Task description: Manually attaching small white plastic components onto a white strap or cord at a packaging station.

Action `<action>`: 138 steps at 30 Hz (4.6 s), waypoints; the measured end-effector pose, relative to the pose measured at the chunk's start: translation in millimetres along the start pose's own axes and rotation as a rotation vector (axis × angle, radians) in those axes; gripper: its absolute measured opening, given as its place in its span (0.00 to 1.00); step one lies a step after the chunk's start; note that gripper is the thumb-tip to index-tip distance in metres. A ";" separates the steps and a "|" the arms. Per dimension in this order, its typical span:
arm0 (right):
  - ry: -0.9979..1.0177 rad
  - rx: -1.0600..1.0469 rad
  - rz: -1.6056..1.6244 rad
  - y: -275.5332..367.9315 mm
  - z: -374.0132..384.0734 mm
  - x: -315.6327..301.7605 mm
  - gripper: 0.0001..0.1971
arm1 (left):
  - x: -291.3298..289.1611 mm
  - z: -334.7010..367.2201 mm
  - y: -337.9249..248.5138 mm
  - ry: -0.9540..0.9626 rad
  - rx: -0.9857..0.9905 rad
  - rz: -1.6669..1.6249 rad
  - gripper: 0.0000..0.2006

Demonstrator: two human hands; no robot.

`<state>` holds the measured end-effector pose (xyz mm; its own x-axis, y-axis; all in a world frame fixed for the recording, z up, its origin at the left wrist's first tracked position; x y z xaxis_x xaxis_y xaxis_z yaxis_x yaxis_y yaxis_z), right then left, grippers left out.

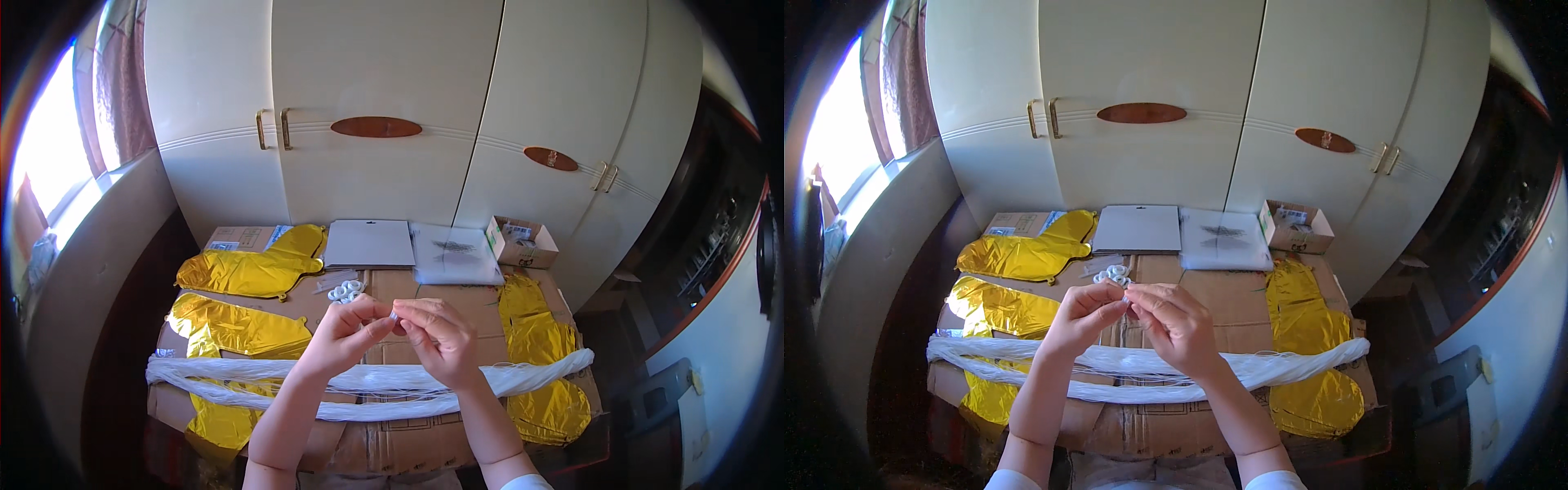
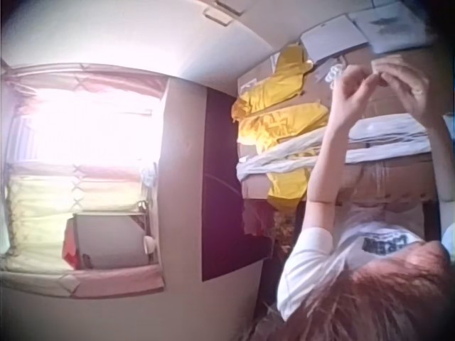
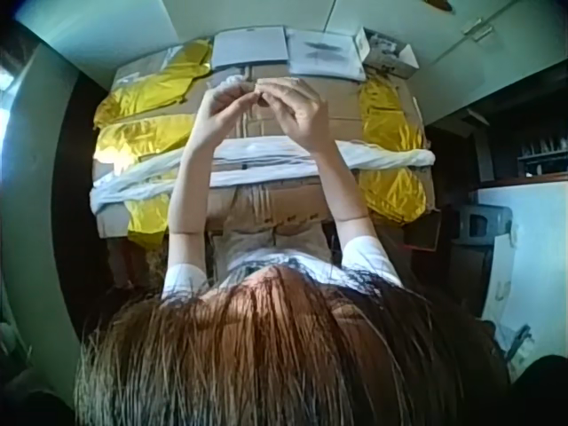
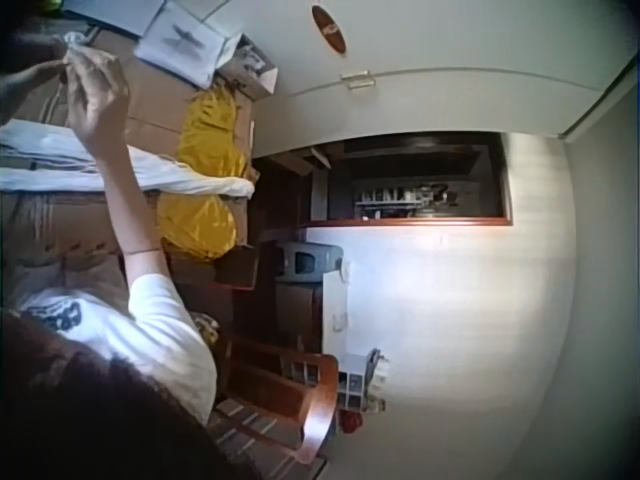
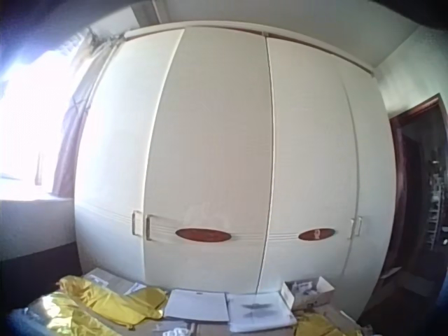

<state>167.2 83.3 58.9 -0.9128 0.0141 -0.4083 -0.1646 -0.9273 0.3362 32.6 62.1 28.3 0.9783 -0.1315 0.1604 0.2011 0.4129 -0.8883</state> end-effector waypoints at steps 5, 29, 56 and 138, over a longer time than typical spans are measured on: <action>0.157 0.273 0.418 -15.3 -4.7 11.0 0.09 | -0.6 -3.9 -5.5 0.008 -0.079 -0.072 0.08; 0.086 0.635 0.607 -10.2 -6.1 48.6 0.03 | -32.1 -5.0 -10.8 -0.013 -0.078 -0.412 0.13; 0.680 0.188 -0.626 -119.8 -21.3 213.4 0.04 | -117.0 -39.6 -82.4 -0.580 0.407 -0.009 0.04; 0.497 0.460 0.992 2.4 -20.7 50.8 0.15 | 10.3 -4.6 -23.2 0.108 0.130 -0.061 0.07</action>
<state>128.1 74.0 21.4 -0.4897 -0.8705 -0.0491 0.3181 -0.2308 0.9195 37.7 47.1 48.7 0.9544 -0.2526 0.1590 0.2715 0.5133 -0.8141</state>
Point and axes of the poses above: each hand's wrist, its own z-axis towards the middle knuckle, its own x-axis out of the palm, y = z × x, the point moved 6 cm from there along z, towards the middle knuckle, and after that the axes turned 12 degrees about -z, right-handed, at the moved point
